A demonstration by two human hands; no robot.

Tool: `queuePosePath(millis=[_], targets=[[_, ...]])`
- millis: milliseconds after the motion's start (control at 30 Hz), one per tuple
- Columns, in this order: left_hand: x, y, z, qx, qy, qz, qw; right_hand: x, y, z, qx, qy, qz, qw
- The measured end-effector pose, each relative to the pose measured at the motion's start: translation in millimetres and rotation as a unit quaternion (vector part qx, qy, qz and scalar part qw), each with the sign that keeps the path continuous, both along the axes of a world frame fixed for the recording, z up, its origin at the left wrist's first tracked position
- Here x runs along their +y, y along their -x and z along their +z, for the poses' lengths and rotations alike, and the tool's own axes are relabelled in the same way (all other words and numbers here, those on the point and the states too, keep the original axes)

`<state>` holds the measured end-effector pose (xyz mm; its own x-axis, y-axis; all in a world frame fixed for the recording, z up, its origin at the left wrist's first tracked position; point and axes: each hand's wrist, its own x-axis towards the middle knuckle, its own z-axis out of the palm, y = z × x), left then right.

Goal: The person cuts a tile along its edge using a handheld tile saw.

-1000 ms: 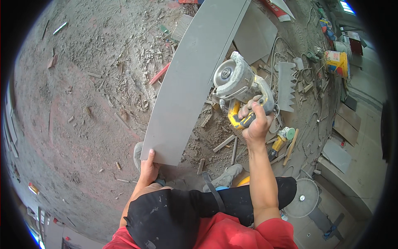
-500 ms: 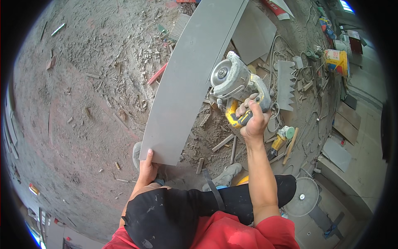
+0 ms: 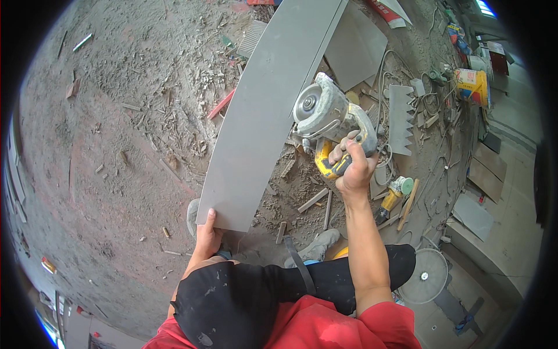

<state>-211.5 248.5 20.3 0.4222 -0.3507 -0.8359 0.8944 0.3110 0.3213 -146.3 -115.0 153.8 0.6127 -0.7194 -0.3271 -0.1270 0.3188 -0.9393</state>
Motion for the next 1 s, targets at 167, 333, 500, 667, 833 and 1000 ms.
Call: queuePosePath(millis=[167, 333, 500, 667, 833, 1000], targets=[[3.0, 0.7, -2.7, 0.008, -0.009, -0.013, 1.000, 2.2, -1.0, -0.4, 0.005, 0.009, 0.008, 1.000], [-0.1, -2.2, -0.2, 0.000, 0.002, 0.010, 1.000, 4.5, -1.9, -3.5, 0.018, 0.024, 0.011, 0.999], [-0.8, -3.7, 5.4, 0.002, -0.006, 0.022, 1.000, 8.8, -1.6, -5.3, 0.023, 0.017, 0.011, 1.000], [-1.2, -3.9, 5.4, 0.002, 0.006, 0.019, 1.000, 11.0, -1.5, -3.5, 0.011, 0.005, 0.005, 1.000], [0.5, 3.8, -6.2, 0.006, 0.007, 0.007, 1.000, 8.5, 1.1, -6.2, 0.013, 0.012, 0.005, 1.000], [1.5, 5.2, -3.4, 0.017, 0.005, 0.025, 1.000, 9.8, -1.1, -7.3, 0.020, 0.009, 0.006, 1.000]])
